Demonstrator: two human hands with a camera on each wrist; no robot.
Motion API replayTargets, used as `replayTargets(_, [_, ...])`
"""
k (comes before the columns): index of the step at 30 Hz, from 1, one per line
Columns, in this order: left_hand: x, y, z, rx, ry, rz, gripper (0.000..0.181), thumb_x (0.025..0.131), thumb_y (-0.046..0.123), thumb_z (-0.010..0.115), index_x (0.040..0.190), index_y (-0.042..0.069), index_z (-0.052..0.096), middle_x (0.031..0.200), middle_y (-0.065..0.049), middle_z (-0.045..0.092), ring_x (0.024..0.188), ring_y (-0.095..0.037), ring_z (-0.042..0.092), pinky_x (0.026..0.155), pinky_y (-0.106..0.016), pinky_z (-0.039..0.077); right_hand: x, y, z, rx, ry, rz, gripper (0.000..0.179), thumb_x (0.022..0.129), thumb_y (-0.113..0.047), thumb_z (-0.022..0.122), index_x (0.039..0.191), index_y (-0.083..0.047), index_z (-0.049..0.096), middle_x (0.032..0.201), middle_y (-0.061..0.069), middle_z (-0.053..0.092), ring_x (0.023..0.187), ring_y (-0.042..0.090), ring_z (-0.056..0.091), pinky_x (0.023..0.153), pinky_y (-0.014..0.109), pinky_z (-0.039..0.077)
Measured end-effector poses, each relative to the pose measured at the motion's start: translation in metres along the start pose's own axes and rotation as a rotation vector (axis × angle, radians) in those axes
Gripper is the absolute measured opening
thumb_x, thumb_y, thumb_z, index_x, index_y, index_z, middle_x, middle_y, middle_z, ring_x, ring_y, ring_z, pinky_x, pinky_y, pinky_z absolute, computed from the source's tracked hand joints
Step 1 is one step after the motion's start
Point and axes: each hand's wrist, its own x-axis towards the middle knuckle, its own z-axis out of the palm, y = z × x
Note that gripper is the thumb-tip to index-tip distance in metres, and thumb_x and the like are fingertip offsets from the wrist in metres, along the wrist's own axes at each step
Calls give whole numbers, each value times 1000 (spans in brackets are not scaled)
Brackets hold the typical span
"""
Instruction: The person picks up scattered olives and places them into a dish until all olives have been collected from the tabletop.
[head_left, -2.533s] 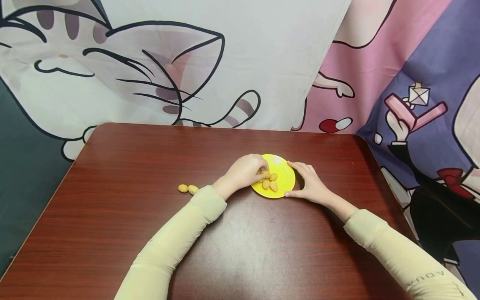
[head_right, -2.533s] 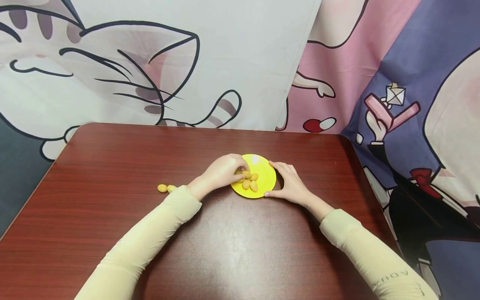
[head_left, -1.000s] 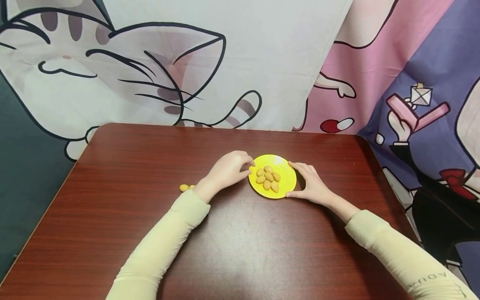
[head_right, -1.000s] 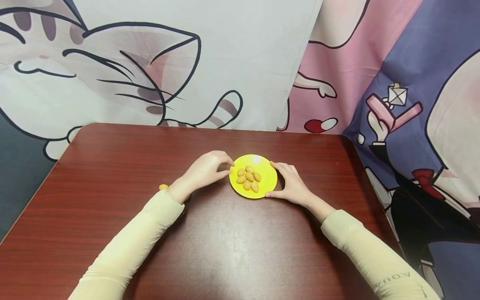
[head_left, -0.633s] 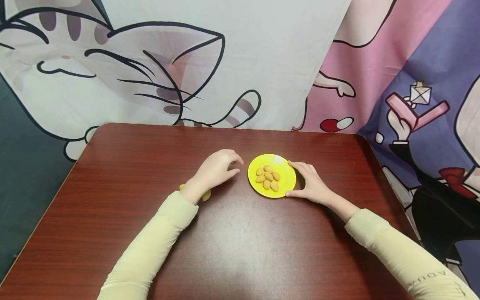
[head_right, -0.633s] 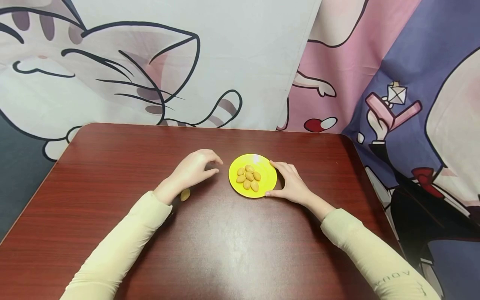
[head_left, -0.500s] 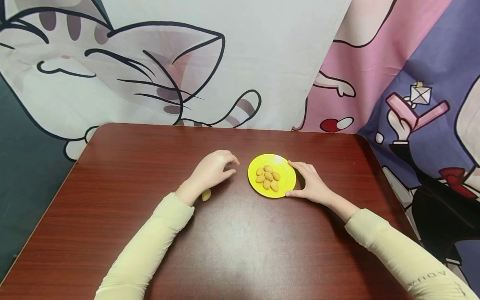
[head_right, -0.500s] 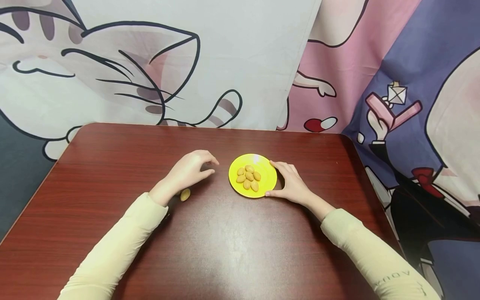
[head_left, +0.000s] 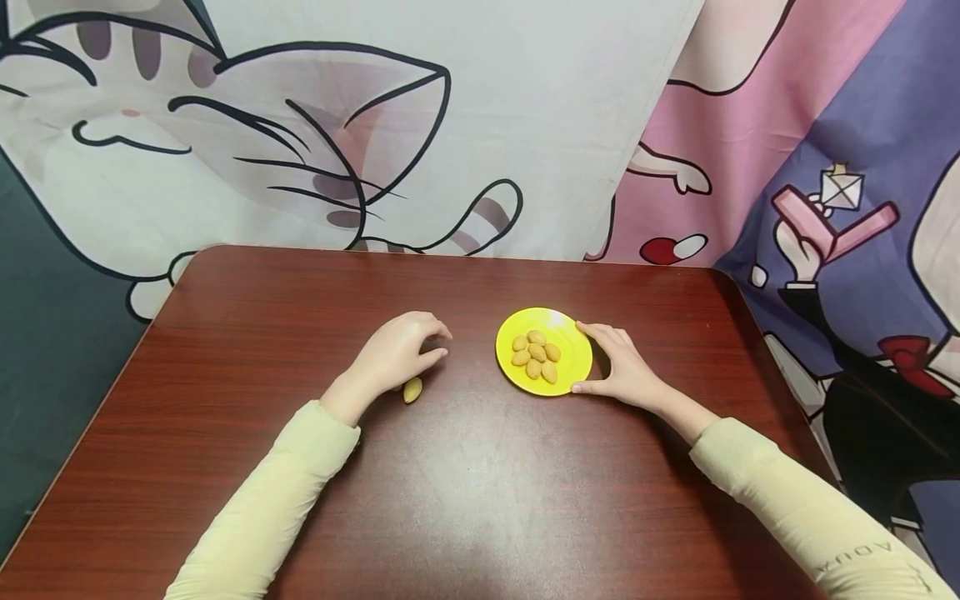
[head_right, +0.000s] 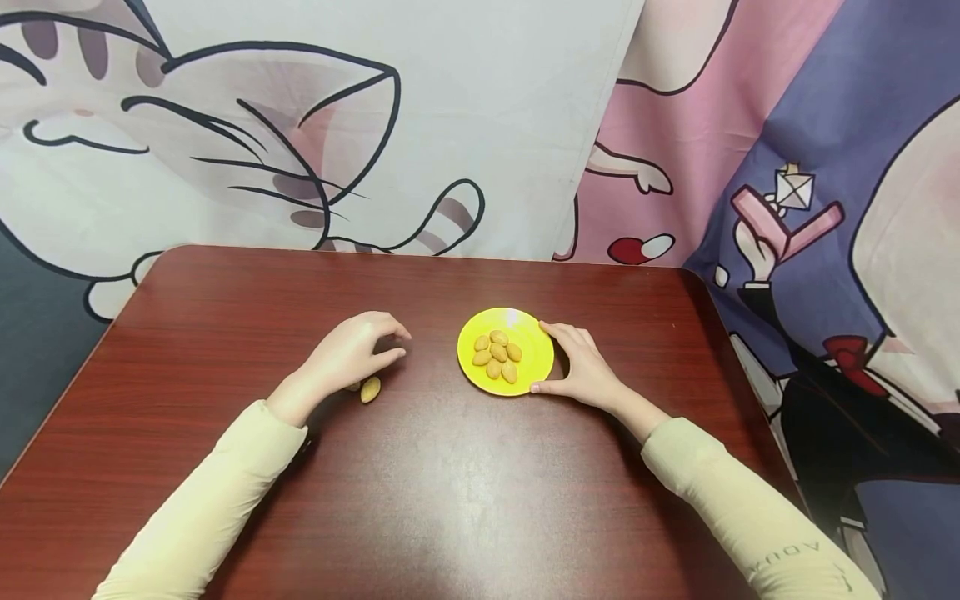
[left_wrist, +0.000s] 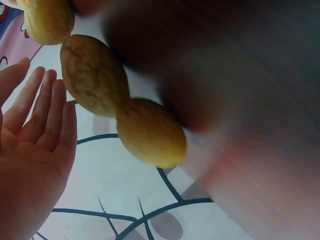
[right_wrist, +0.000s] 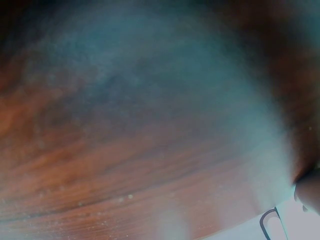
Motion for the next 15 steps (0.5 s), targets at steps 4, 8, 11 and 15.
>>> replayTargets(4, [-7, -4, -2, 12, -12, 3, 20, 97, 18, 78, 113, 7, 78, 112, -8, 77, 110, -26, 71, 101, -45, 57, 0, 0, 0, -3, 2, -3, 106, 73, -29, 98, 160, -2, 42, 157, 24, 48, 142, 43, 39, 114, 60, 31])
replayTargets(8, [-14, -8, -2, 22, -28, 20, 19, 97, 18, 78, 112, 8, 78, 111, -7, 77, 110, -26, 71, 102, -45, 56, 0, 1, 1, -3, -1, 4, 107, 73, -29, 98, 160, -2, 41, 158, 23, 48, 142, 42, 39, 114, 59, 31])
replayTargets(11, [-19, -10, -3, 14, -32, 31, 19, 96, 18, 78, 112, 8, 78, 110, -7, 78, 110, -26, 71, 102, -46, 56, 0, 0, 0, 1, -6, 14, 108, 72, -29, 98, 161, -3, 41, 158, 23, 48, 143, 42, 39, 116, 58, 30])
replayTargets(15, [-25, -14, -3, 0, -34, 43, 19, 96, 19, 79, 111, 8, 78, 108, -6, 78, 107, -25, 72, 101, -45, 57, 0, 0, 0, -2, -9, 18, 109, 72, -30, 98, 161, -3, 41, 159, 22, 47, 143, 41, 38, 116, 59, 30])
